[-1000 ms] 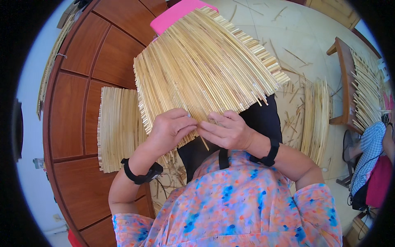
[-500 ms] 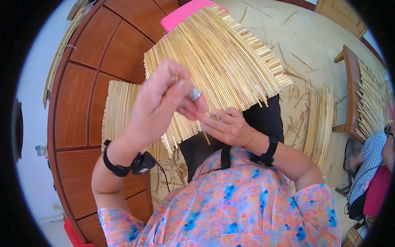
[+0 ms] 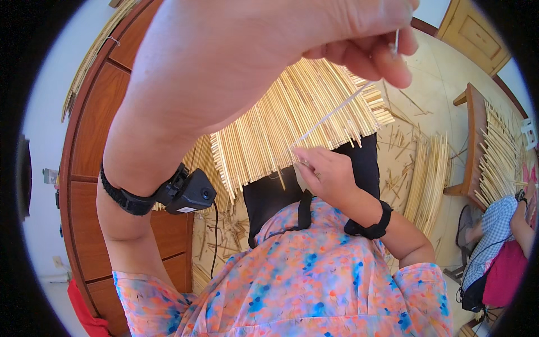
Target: The person weaves thin bamboo strips together using a white string, repeatedly threading the string through the strips and tightening it to secure the bundle. The person adjusts the alignment of the strips and pulls the string to maintain tension.
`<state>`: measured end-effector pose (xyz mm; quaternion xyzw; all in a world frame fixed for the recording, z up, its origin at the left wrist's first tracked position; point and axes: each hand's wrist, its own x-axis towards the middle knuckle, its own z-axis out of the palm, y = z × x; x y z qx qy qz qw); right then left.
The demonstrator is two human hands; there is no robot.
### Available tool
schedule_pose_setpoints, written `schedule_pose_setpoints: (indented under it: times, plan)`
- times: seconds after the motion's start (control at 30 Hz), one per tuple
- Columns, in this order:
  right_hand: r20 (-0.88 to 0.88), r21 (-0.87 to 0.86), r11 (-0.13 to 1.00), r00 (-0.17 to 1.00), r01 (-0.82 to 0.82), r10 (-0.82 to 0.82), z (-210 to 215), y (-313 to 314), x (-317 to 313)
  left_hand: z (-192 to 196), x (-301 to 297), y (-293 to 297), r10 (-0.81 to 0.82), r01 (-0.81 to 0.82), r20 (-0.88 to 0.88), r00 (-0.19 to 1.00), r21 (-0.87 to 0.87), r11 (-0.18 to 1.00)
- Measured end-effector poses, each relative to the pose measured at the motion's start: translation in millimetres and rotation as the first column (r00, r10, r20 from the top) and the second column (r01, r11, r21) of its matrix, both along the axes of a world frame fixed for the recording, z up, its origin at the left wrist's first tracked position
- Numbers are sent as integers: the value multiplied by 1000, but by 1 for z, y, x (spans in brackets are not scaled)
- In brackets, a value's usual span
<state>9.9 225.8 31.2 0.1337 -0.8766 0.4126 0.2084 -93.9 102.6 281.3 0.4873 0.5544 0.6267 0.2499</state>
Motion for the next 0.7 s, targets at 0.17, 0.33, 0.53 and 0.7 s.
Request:
schedule_pose_setpoints:
  times: [0.17,0.33,0.53,0.7]
  plan:
    - [279,-399,902,916,-165,290,32,-13,-28,16,-14,-22,-4,29,-224,975,111,993]
    - [328,-698,685,758,-207,563,72,10,-47,11,-20,-45,81,-27,-282,956,192,981]
    - [335,-612,758,794,-225,506,149,33,-47,-90,-9,-86,570,-534,98,816,-251,807]
    - [186,-436,844,886,-312,424,166,31,-58,-202,8,-110,639,-598,-65,767,-434,674]
